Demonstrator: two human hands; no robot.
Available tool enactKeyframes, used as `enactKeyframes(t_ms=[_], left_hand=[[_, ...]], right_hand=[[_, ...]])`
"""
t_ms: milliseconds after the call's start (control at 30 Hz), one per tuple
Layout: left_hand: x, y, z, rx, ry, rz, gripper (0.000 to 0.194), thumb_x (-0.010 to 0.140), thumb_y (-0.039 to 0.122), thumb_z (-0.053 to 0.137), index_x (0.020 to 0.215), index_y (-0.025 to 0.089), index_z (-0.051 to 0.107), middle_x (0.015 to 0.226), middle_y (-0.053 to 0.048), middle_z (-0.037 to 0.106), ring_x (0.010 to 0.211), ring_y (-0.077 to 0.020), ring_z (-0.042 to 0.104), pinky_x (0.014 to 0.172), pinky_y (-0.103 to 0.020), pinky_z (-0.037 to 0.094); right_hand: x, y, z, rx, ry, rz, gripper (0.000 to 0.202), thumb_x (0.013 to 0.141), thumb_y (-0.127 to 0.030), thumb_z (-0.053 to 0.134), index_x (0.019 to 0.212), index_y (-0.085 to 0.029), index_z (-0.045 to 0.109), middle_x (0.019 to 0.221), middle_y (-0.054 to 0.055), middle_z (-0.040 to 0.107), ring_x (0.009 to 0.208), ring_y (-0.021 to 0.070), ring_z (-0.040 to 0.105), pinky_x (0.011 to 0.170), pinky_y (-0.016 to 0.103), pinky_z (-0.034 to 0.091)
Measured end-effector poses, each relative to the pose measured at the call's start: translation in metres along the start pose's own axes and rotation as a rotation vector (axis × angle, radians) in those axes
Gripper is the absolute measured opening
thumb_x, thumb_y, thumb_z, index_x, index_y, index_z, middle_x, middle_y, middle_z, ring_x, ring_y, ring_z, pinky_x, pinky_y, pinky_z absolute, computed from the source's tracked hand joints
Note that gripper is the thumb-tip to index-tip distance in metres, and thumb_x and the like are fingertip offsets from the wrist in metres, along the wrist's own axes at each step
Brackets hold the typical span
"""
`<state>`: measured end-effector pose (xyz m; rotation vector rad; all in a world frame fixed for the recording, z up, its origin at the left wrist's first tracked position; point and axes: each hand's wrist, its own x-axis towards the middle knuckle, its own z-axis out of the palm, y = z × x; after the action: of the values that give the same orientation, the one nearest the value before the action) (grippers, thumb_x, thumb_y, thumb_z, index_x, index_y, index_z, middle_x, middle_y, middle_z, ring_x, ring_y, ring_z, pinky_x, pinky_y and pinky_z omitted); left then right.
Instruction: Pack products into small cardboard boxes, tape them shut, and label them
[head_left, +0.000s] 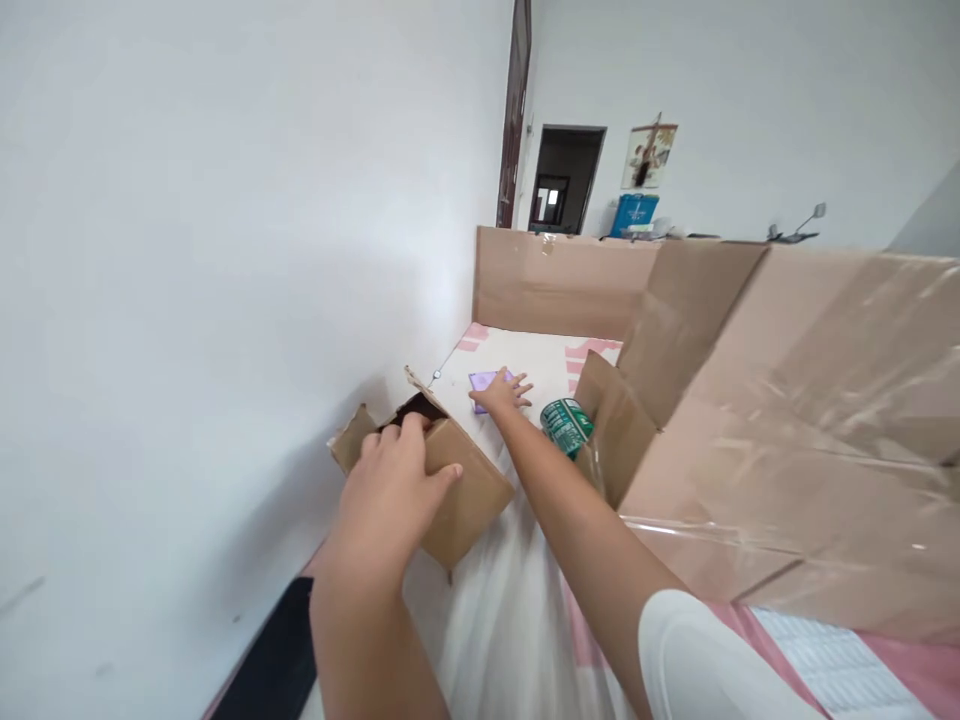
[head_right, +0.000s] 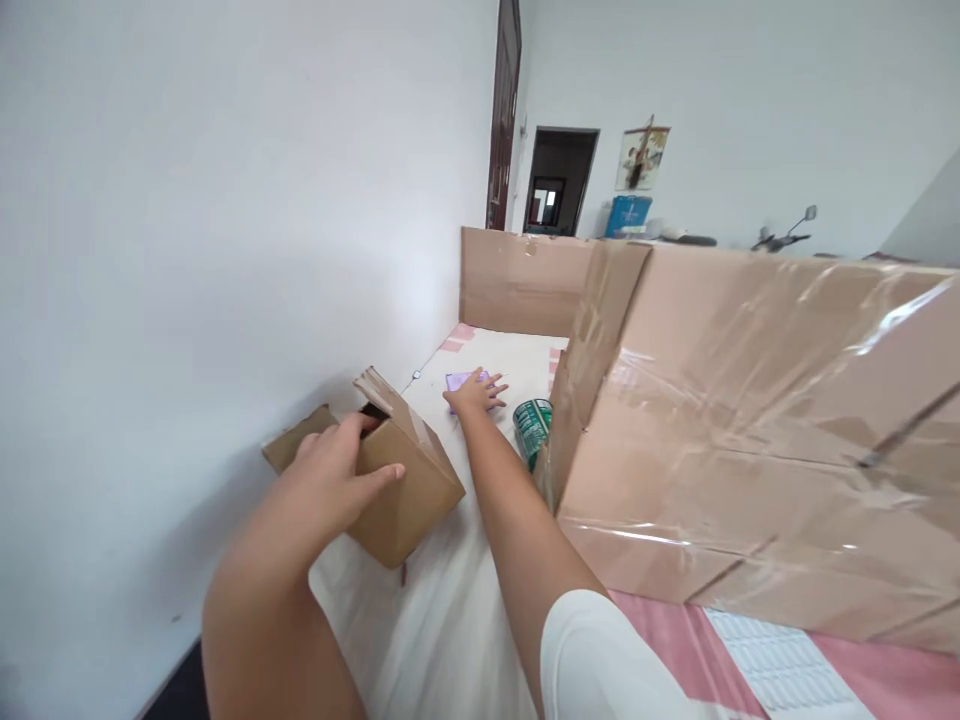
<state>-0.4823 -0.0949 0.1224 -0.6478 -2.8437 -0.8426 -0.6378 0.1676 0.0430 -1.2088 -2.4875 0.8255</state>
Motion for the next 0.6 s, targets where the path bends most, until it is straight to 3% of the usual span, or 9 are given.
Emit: enactKeyframes(t_ms=[100, 167, 233, 333, 433, 500, 600], left_hand=[[0.002, 0.01, 0.002, 0.027, 0.011, 0.042, 0.044, 0.074, 0.046, 0.064, 0.113, 0.026, 0.063, 0.105, -0.012, 0.072, 0.108, -0.0407, 0.062, 0.074, -0.046, 0.051], [0.001, 0.016, 0.002, 0.041, 0.022, 0.086, 0.05, 0.073, 0.051, 0.064, 0.116, 0.026, 0.064, 0.105, -0.012, 0.072, 0.107, -0.0418, 0.061, 0.074, -0.048, 0.052], [-0.007, 0.018, 0.0, 0.048, 0.051, 0.11, 0.055, 0.072, 0.053, 0.063, 0.12, 0.026, 0.064, 0.108, -0.013, 0.071, 0.111, -0.0422, 0.06, 0.077, -0.05, 0.053], [-0.034, 0.007, -0.014, 0.09, 0.168, 0.192, 0.062, 0.076, 0.059, 0.061, 0.13, 0.028, 0.061, 0.116, -0.013, 0.068, 0.116, -0.0425, 0.057, 0.084, -0.053, 0.052], [-0.072, -0.012, -0.035, 0.176, 0.33, 0.263, 0.079, 0.077, 0.077, 0.054, 0.142, 0.032, 0.053, 0.116, -0.013, 0.067, 0.113, -0.0442, 0.055, 0.091, -0.06, 0.049], [-0.094, -0.016, -0.046, 0.188, 0.43, 0.228, 0.089, 0.072, 0.087, 0.052, 0.145, 0.035, 0.049, 0.106, -0.011, 0.069, 0.105, -0.0452, 0.056, 0.091, -0.064, 0.048], [-0.117, 0.007, -0.053, 0.152, 0.334, 0.169, 0.085, 0.081, 0.081, 0.048, 0.147, 0.028, 0.05, 0.113, -0.012, 0.073, 0.117, -0.0453, 0.053, 0.09, -0.061, 0.051]], right_hand=[[0.013, 0.008, 0.009, 0.153, 0.009, 0.061, 0.123, 0.069, -0.041, 0.089, 0.166, -0.014, 0.018, 0.171, 0.029, 0.0, 0.156, 0.0481, 0.004, 0.12, 0.066, 0.015], [0.007, 0.011, 0.014, 0.278, 0.026, 0.066, 0.115, 0.068, -0.035, 0.088, 0.164, -0.015, 0.027, 0.168, 0.026, 0.016, 0.154, 0.0439, 0.016, 0.122, 0.057, 0.02], [-0.011, 0.009, 0.017, 0.416, 0.056, 0.061, 0.1, 0.076, -0.037, 0.081, 0.161, -0.019, 0.032, 0.164, 0.022, 0.028, 0.151, 0.0392, 0.026, 0.122, 0.049, 0.025], [-0.06, 0.003, 0.016, 0.655, 0.068, 0.036, 0.081, 0.093, -0.045, 0.059, 0.161, -0.019, 0.026, 0.159, 0.02, 0.037, 0.145, 0.0298, 0.041, 0.116, 0.038, 0.039], [-0.126, 0.013, 0.004, 0.915, -0.037, -0.028, 0.064, 0.099, -0.045, 0.042, 0.155, -0.017, 0.029, 0.145, 0.016, 0.055, 0.124, 0.0225, 0.061, 0.094, 0.032, 0.056], [-0.173, 0.035, -0.011, 1.055, -0.129, -0.07, 0.056, 0.097, -0.044, 0.042, 0.146, -0.018, 0.039, 0.132, 0.013, 0.064, 0.108, 0.021, 0.069, 0.081, 0.031, 0.06], [-0.24, 0.089, -0.04, 1.227, -0.315, -0.166, 0.052, 0.081, -0.042, 0.062, 0.128, -0.02, 0.056, 0.119, 0.009, 0.069, 0.099, 0.0214, 0.07, 0.073, 0.029, 0.061]])
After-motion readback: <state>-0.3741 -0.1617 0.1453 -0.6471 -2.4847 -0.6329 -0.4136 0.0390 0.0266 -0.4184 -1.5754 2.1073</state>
